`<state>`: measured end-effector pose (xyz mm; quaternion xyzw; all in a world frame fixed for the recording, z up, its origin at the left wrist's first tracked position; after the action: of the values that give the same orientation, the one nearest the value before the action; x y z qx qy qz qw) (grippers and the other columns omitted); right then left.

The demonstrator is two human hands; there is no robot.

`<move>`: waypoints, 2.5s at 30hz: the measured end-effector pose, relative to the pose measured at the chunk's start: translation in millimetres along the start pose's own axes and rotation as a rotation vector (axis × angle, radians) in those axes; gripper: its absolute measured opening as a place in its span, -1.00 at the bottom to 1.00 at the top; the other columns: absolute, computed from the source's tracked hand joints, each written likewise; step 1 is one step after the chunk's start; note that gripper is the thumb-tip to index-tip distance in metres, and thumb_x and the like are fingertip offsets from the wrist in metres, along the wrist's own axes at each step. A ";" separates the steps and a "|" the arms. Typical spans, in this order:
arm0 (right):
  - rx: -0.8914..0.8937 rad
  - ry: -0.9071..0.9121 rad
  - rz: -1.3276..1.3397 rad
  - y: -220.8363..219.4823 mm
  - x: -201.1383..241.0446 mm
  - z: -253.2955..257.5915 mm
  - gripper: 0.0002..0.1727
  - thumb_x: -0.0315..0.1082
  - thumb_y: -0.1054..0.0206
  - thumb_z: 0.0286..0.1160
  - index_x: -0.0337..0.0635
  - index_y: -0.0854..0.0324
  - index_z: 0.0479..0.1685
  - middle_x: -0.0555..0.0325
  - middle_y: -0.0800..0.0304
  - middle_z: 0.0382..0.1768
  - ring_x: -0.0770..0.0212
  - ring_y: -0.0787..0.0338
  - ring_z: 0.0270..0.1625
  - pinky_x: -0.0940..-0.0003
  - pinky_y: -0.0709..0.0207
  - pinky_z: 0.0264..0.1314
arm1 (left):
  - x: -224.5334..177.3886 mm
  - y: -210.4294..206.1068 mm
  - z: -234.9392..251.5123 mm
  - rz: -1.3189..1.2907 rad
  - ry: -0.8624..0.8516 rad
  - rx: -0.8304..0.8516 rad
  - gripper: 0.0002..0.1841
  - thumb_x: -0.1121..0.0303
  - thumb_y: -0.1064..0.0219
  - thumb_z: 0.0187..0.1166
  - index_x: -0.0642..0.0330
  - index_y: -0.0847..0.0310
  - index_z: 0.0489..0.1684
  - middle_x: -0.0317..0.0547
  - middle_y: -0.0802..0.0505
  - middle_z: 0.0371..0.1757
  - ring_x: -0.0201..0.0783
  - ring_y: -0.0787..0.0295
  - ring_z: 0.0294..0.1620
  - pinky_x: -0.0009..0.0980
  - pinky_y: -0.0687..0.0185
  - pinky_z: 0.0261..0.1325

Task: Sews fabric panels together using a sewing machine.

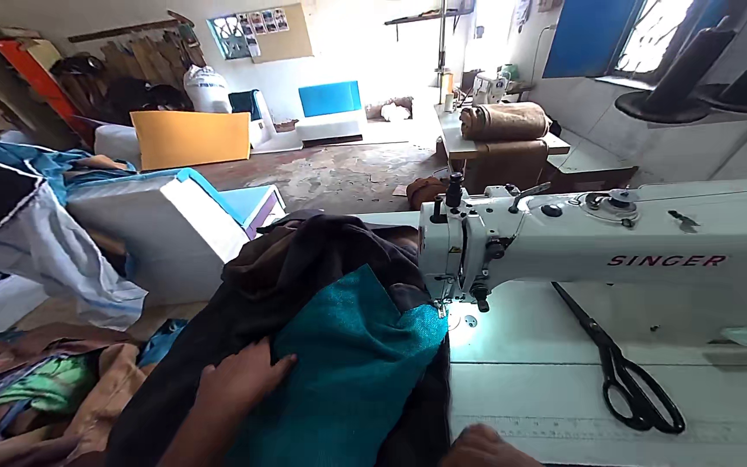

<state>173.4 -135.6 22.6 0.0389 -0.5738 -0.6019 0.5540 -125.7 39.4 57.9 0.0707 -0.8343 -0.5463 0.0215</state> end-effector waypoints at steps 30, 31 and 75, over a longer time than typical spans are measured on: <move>-0.292 -0.122 -0.579 -21.5 -20.1 9.4 -0.83 -0.61 -0.31 0.37 -0.19 -0.76 -0.41 0.05 -0.90 -0.32 0.10 -0.95 -0.09 0.24 -0.82 -0.05 | -171.9 -85.1 -98.5 0.005 -1.004 -0.252 -0.71 0.49 -0.39 0.44 0.10 -0.90 0.07 0.07 -0.91 0.05 0.19 -0.88 -0.04 0.16 -0.77 -0.16; -0.291 -0.121 -0.583 -21.4 -19.9 9.9 -0.83 -0.61 -0.30 0.37 -0.19 -0.75 -0.42 0.06 -0.90 -0.33 0.11 -0.95 -0.10 0.24 -0.82 -0.04 | -171.9 -88.6 -98.0 0.011 -1.016 -0.268 -0.72 0.49 -0.39 0.43 0.11 -0.90 0.04 0.04 -0.90 0.10 0.18 -0.88 -0.04 0.14 -0.77 -0.19; -0.374 -0.141 -0.586 0.8 -48.5 5.4 -0.57 -0.41 -0.30 0.42 0.13 -0.72 0.29 0.04 -0.80 0.29 -0.05 -0.76 0.41 -0.12 -0.60 0.39 | -154.5 -48.2 -43.9 -0.440 -0.953 -0.112 -0.49 0.19 -0.28 0.73 0.23 -0.48 0.60 0.09 -0.60 0.62 -0.02 -0.42 0.71 0.02 -0.24 0.75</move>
<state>188.8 -97.3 -3.5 0.0582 -0.4549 -0.8311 0.3146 36.7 2.4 38.0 -0.0133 -0.6865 -0.5532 -0.4717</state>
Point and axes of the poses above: each hand's wrist, its own z-axis towards the middle knuckle, its own y-axis out of the back of the hand, x = y × z, the point moved 6 cm from there along z, towards the middle knuckle
